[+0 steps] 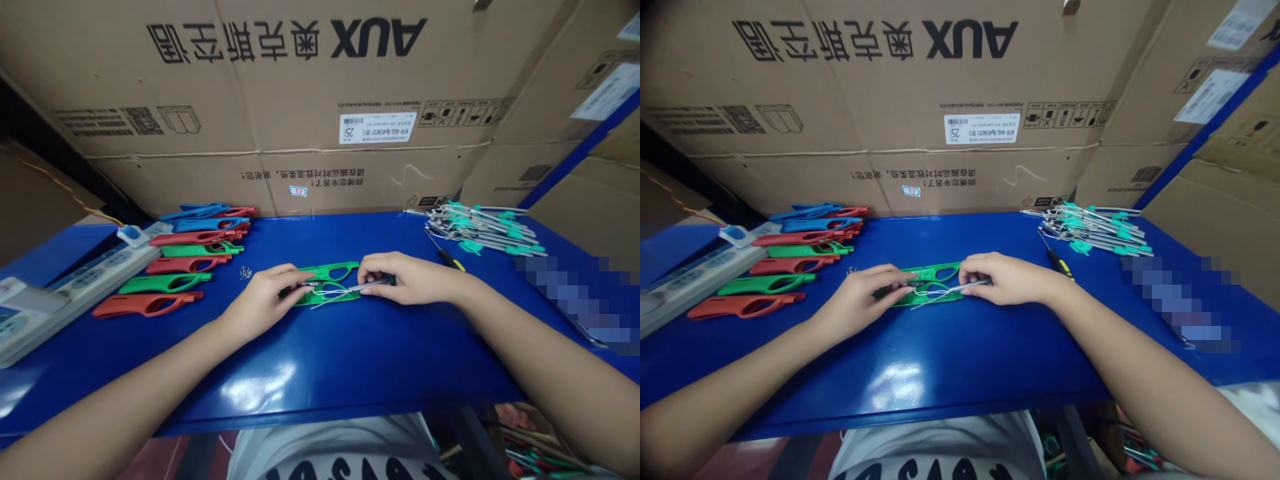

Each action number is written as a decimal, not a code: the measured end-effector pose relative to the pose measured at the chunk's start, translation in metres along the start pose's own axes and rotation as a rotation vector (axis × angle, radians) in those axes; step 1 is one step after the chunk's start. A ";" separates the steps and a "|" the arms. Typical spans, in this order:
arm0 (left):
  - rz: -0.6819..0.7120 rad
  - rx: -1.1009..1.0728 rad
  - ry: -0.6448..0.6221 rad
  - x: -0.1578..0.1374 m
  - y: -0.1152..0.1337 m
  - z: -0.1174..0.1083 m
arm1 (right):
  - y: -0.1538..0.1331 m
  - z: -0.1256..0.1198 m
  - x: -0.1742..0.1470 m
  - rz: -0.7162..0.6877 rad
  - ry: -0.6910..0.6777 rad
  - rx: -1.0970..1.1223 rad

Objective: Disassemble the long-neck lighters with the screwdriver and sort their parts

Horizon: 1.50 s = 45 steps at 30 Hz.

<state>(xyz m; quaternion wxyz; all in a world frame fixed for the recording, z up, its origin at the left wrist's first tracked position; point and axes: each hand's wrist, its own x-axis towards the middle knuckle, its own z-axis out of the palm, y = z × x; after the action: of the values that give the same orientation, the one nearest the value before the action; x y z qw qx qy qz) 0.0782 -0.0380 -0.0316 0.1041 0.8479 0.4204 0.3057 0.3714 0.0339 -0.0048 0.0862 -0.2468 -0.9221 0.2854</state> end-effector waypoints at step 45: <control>-0.027 -0.025 -0.075 -0.002 0.002 0.003 | -0.023 0.009 0.001 0.097 -0.051 -0.359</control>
<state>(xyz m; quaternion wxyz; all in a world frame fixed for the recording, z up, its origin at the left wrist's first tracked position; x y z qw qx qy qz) 0.0805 -0.0403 -0.0340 0.1345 0.8517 0.4238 0.2773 0.3580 0.0136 0.0009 0.0037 -0.2952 -0.9471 0.1260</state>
